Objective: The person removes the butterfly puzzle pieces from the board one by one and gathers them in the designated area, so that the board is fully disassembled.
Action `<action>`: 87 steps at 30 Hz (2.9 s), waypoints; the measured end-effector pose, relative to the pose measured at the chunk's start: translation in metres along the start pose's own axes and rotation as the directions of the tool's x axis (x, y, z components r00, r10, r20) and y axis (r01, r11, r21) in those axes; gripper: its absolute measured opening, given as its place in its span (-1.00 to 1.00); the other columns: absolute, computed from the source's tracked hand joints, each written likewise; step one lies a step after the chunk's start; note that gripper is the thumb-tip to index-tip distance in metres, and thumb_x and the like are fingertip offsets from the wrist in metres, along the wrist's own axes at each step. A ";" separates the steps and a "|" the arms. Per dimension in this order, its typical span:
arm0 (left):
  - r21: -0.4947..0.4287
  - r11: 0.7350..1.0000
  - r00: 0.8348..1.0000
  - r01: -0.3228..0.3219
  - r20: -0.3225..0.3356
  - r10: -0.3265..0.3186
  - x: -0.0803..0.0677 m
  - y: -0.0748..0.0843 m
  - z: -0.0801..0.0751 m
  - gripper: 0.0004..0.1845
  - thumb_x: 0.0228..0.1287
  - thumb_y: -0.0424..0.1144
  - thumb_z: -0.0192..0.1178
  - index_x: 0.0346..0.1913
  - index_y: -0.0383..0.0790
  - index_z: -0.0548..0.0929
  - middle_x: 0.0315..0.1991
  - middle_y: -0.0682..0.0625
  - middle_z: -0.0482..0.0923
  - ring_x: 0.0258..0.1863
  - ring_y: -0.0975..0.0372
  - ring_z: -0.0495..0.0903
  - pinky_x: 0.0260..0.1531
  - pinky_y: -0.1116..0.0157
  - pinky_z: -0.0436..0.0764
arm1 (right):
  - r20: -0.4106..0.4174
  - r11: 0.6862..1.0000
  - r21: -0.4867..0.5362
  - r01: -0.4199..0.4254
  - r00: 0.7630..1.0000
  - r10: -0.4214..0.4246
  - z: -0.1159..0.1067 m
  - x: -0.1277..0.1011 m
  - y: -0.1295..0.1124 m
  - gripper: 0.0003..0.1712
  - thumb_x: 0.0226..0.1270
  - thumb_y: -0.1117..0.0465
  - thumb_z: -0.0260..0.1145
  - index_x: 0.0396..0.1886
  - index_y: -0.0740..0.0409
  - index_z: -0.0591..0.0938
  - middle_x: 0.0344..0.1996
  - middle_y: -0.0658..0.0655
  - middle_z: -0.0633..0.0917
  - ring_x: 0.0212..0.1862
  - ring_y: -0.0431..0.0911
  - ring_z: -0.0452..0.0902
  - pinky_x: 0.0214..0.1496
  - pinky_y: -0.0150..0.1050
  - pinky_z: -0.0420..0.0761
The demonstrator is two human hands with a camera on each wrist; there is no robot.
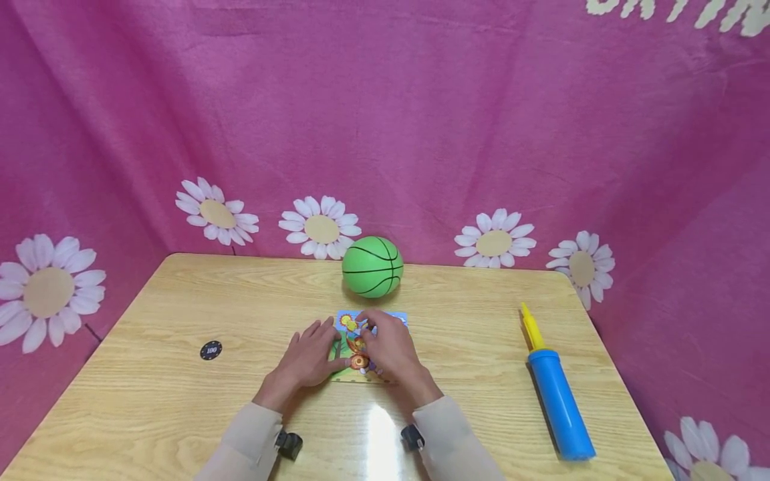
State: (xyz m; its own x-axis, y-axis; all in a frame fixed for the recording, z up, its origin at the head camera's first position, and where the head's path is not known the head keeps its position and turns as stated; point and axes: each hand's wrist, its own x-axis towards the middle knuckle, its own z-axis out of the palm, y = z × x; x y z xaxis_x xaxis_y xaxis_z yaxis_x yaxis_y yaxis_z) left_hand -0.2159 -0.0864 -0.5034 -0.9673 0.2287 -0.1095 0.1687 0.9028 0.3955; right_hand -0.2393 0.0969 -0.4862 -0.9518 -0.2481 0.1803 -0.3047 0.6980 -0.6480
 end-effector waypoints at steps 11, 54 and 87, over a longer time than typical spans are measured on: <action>-0.039 0.999 1.000 -0.023 0.008 0.024 0.001 -0.002 -0.001 -0.19 0.11 0.28 0.25 0.38 -0.01 0.36 0.52 -0.07 0.12 0.49 -0.08 0.09 0.37 -0.32 0.04 | 0.091 1.000 0.010 -0.015 0.996 0.014 -0.014 -0.034 0.003 -0.70 0.17 0.30 0.34 -0.10 -0.06 0.67 -0.50 -0.13 0.61 -0.55 -0.29 0.41 -0.45 -0.39 0.42; -0.027 0.999 0.999 -0.041 0.023 0.042 -0.002 -0.001 -0.005 -0.24 0.08 0.24 0.30 0.34 0.04 0.42 0.52 0.00 0.13 0.51 -0.05 0.07 0.35 -0.37 -0.01 | 0.285 0.959 -0.268 0.093 0.958 -0.013 -0.006 -0.080 -0.010 -0.63 -0.06 -0.08 0.50 -0.31 -0.06 0.60 -0.57 -0.21 0.54 -0.49 -0.32 0.40 -0.50 -0.37 0.34; -0.024 0.999 0.999 -0.043 0.029 0.044 -0.004 0.000 -0.001 -0.26 0.11 0.23 0.29 0.34 0.05 0.42 0.52 -0.01 0.13 0.50 -0.06 0.08 0.33 -0.40 0.01 | 0.271 0.902 -0.406 0.145 0.962 -0.032 0.005 0.000 0.012 -0.52 0.33 -0.01 0.25 0.25 -0.13 0.54 0.05 0.08 0.48 0.06 0.03 0.38 -0.04 0.03 0.48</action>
State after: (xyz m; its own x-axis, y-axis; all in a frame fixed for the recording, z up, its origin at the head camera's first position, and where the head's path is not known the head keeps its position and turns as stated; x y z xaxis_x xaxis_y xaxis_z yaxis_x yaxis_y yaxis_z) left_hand -0.2120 -0.0880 -0.5020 -0.9532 0.2784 -0.1180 0.2057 0.8832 0.4214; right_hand -0.2425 0.1017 -0.4973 -0.8964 -0.4431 -0.0058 -0.4268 0.8668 -0.2580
